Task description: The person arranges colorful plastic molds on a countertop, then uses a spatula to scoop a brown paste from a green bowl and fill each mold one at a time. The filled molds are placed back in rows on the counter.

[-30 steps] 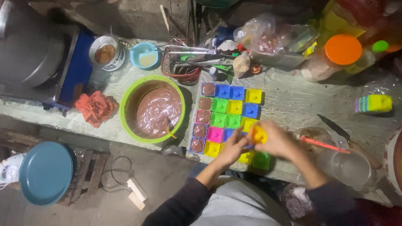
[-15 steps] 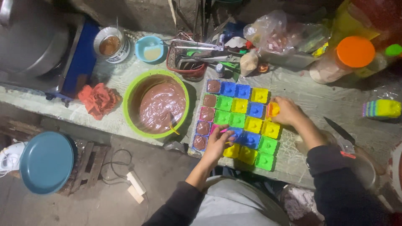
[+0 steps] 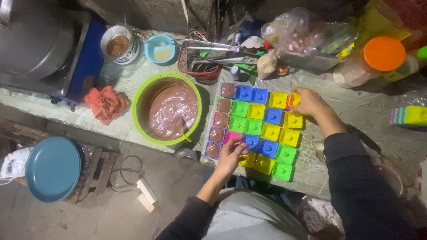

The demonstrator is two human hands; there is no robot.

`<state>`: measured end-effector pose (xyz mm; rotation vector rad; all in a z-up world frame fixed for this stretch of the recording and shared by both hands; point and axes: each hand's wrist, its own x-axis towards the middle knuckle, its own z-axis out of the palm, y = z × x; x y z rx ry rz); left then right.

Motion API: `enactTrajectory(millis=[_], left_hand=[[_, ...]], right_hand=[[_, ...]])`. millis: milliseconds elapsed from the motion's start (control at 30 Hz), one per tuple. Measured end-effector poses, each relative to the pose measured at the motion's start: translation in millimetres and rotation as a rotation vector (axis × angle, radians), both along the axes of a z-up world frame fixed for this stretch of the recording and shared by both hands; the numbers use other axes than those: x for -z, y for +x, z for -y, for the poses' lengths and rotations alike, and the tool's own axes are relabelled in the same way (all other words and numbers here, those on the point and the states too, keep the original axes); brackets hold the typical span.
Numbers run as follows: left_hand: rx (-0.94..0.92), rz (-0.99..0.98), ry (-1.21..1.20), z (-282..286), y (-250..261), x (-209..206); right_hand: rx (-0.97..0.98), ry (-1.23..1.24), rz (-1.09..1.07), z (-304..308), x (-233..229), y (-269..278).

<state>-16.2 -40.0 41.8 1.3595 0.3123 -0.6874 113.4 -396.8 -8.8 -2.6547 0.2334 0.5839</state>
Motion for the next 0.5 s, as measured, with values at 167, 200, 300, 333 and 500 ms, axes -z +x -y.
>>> enactTrajectory(millis=[167, 200, 300, 333, 500], left_hand=[[0.048, 0.231, 0.103, -8, -1, 15], [0.080, 0.402, 0.142, -10, -1, 16], [0.146, 0.378, 0.251, -11, 6, -13], [0.157, 0.378, 0.248, -11, 7, -10], [0.191, 0.460, 0.316, 1, 2, 5]], right_hand=[[-0.059, 0.099, 0.479, -6, -34, -27], [-0.004, 0.167, 0.670, -9, -45, -37], [0.337, 0.334, 0.610, -18, -66, -95], [0.347, 0.329, 0.610, -14, -55, -106], [0.278, -0.003, 0.557, -2, -1, -104]])
